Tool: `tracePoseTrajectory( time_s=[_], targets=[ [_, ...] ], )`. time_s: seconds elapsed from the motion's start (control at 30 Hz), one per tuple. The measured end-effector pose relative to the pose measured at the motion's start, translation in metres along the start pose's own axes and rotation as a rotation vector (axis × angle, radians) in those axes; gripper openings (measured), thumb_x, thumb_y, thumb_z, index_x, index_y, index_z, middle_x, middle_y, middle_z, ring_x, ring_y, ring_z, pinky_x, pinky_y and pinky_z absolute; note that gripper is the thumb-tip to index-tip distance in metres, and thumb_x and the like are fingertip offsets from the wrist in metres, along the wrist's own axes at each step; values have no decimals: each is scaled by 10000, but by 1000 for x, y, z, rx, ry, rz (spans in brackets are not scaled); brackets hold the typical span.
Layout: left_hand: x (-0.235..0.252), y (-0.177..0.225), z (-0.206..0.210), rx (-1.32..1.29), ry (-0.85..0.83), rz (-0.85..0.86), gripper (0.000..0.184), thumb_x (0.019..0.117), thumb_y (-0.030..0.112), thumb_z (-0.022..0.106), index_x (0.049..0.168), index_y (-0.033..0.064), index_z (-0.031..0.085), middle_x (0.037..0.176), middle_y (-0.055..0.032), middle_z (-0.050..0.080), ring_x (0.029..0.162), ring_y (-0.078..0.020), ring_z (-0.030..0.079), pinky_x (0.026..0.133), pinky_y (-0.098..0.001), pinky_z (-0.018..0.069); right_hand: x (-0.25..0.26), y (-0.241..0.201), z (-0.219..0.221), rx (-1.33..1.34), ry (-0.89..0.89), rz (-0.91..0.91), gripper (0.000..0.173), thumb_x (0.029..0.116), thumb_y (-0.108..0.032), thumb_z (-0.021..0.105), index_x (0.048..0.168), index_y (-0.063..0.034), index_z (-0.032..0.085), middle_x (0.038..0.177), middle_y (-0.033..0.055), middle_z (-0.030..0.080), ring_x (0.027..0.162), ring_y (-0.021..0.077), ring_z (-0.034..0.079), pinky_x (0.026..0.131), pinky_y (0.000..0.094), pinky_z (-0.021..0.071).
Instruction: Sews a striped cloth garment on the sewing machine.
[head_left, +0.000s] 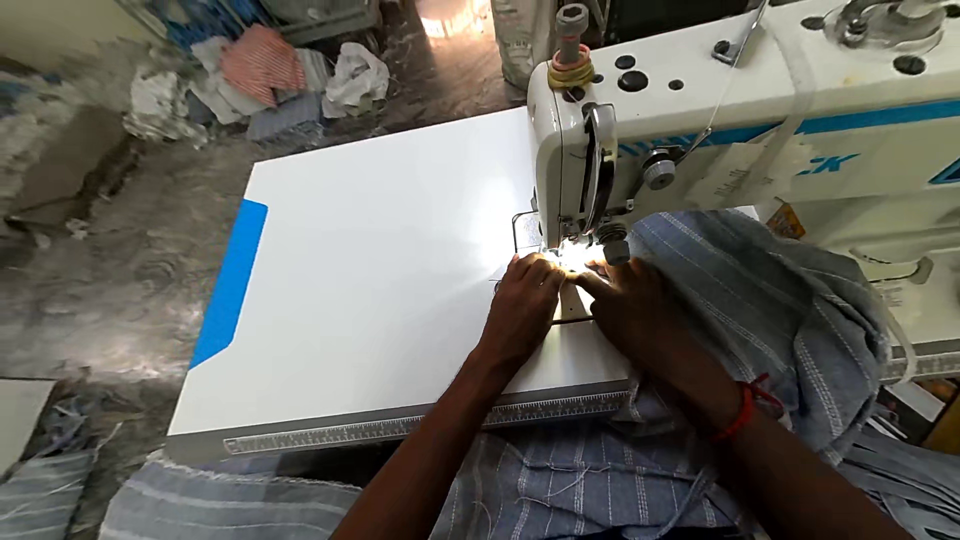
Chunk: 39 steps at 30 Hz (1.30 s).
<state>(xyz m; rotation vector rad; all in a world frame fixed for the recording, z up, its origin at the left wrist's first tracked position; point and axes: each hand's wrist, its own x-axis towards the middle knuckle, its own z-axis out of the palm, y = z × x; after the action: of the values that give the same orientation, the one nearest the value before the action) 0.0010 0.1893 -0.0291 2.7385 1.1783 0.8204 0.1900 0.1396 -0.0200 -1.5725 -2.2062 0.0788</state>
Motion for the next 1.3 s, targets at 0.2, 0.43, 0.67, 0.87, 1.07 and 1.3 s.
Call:
tracePoseTrajectory(
  time_s=[0.2,0.43,0.67,0.87,1.07,1.3],
  targets=[
    [0,4,1,50,57,-35,175,1020,97,577,1081,58,737,1203,-105,708,1291,-286,599,1161,-516,410,-67,56,-104,58,192,266,392,1079,-264,492,1370,-37,623,1498,152,537,1387,287,518,1148,467,440],
    [-7,48,-15,-3,-52,-264,313,1038,242,551,1166,8,714,1314,-179,656,1324,-387,541,1123,-580,403,-120,119,-108,-220,281,456,443,1069,-202,421,1445,0,538,1533,231,480,1438,453,416,1197,669,229],
    [-71,196,-11,-594,-467,-408,365,1037,272,569,1252,-14,645,1042,-148,734,987,-275,720,895,-482,576,-23,37,-70,14,-101,287,457,1076,-241,504,1475,-19,513,1486,246,501,1342,459,508,1059,654,431],
    [-141,12,-165,-488,-717,-569,364,1034,354,591,1292,108,662,1007,-81,734,895,-196,715,835,-472,596,-28,-9,-81,-190,-366,225,348,1030,-308,615,1196,-18,712,1248,276,618,1170,493,590,871,667,513],
    [-108,-160,-226,348,-332,-716,247,1045,159,594,1122,-72,640,978,-372,645,925,-600,630,781,-807,449,-76,-77,-26,-47,-303,76,787,884,-561,720,1540,-190,492,1601,305,344,1449,592,306,1093,850,177],
    [-50,5,-117,-90,-260,-413,417,1029,237,625,1386,28,578,1358,-210,611,1217,-361,628,1023,-557,517,-45,-50,-2,262,64,-3,382,1082,-314,491,1359,-104,647,1476,120,571,1396,291,518,1215,608,280]
  ],
)
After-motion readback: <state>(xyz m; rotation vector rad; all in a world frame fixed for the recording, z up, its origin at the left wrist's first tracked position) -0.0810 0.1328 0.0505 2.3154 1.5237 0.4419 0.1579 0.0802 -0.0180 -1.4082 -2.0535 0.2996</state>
